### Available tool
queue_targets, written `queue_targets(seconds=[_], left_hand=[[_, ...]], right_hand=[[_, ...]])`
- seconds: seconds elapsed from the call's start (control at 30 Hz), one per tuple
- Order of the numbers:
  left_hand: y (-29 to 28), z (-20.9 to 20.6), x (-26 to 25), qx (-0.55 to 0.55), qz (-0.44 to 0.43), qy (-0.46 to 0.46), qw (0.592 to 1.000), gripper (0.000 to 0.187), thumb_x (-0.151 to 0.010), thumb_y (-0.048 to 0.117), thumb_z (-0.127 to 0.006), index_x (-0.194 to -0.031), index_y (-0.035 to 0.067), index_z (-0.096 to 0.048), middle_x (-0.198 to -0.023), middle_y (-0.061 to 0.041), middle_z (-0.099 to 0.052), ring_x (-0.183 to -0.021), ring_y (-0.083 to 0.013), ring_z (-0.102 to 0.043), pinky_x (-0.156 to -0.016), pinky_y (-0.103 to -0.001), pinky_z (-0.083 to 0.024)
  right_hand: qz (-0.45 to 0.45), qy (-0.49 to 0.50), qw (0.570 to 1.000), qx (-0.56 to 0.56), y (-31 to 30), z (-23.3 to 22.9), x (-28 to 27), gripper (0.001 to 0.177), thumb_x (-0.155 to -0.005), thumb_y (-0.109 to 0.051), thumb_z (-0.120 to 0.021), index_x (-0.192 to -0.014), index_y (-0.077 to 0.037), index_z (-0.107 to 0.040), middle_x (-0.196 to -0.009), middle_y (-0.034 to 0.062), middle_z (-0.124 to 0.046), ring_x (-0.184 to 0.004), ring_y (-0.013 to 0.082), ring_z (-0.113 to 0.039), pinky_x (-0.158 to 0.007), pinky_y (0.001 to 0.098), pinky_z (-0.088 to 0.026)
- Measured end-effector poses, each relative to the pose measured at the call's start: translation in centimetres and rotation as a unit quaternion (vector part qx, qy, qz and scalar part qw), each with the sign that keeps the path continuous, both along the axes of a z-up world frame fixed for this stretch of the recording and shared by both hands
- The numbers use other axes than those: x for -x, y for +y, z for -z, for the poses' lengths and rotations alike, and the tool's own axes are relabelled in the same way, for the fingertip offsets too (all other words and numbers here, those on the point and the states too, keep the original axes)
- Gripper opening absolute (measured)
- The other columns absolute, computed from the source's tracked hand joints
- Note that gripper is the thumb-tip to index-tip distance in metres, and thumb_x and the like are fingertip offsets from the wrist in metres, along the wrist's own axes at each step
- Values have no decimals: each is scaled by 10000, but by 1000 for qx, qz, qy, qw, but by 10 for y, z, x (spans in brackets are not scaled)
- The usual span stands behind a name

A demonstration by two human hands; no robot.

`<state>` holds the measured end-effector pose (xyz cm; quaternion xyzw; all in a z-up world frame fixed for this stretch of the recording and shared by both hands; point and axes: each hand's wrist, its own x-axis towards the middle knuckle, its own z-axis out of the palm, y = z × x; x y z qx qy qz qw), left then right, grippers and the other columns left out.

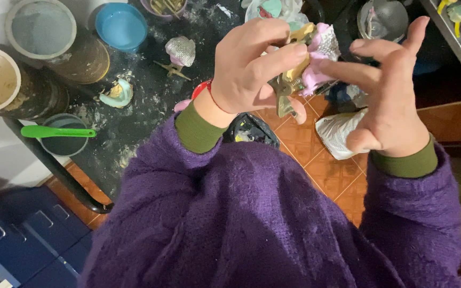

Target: The person mixes a white powder with water in a red bowl using a pink spatula. They pour the powder from a bag into the bowl, add water from a blue bowl, and stir the mixture until it becomes a pink paste. The person then handles a pink mold and a small figurine, applying the paste to the figurine.

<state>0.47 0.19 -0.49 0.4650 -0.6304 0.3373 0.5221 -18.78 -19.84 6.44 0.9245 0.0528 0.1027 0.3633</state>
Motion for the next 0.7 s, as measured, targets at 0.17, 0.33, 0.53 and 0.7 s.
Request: queue_targets(seconds=[0.17, 0.33, 0.53, 0.7], left_hand=[[3, 0, 1, 0, -10, -2, 1000, 696, -985, 634, -748, -1450, 208, -455, -1264, -80, -548, -953, -269, -654, -803, -388, -556], [3, -5, 4, -4, -21, -6, 1000, 646, -971, 603, -739, -1412, 202, -490, -1245, -94, -553, -926, -291, -646, -770, -399, -542], [1, 0, 4, -16, -20, -10, 1000, 570, -1000, 504, -769, -1425, 218, -521, -1248, -61, -568, -994, -283, -677, -786, -386, -561], [0, -5, 2, -15, 14, -30, 999, 578, -1004, 569, -713, -1408, 202, -523, -1179, -87, -578, -924, -295, -670, -751, -408, -557]], right_hand=[[-201, -44, 834, -512, -13, 46, 15, 1180, -823, -896, -230, -1614, -186, 284, -1400, 101, -752, -1473, 270, -413, -1299, 459, 89], [-221, -41, 893, -389, 18, 35, 11, 1215, -862, -889, -295, -1579, -107, 296, -1470, 180, -715, -1552, 401, -414, -1240, 604, 129], [-233, -15, 910, -344, 34, 31, 6, 1192, -963, -884, -338, -1618, -18, 155, -1425, 193, -680, -1434, 429, -454, -1199, 697, 88], [-114, 2, 975, -190, 44, 16, 1, 1396, -490, -894, -380, -1632, -299, 159, -1270, 113, -744, -1378, 197, -520, -1368, 387, 53]])
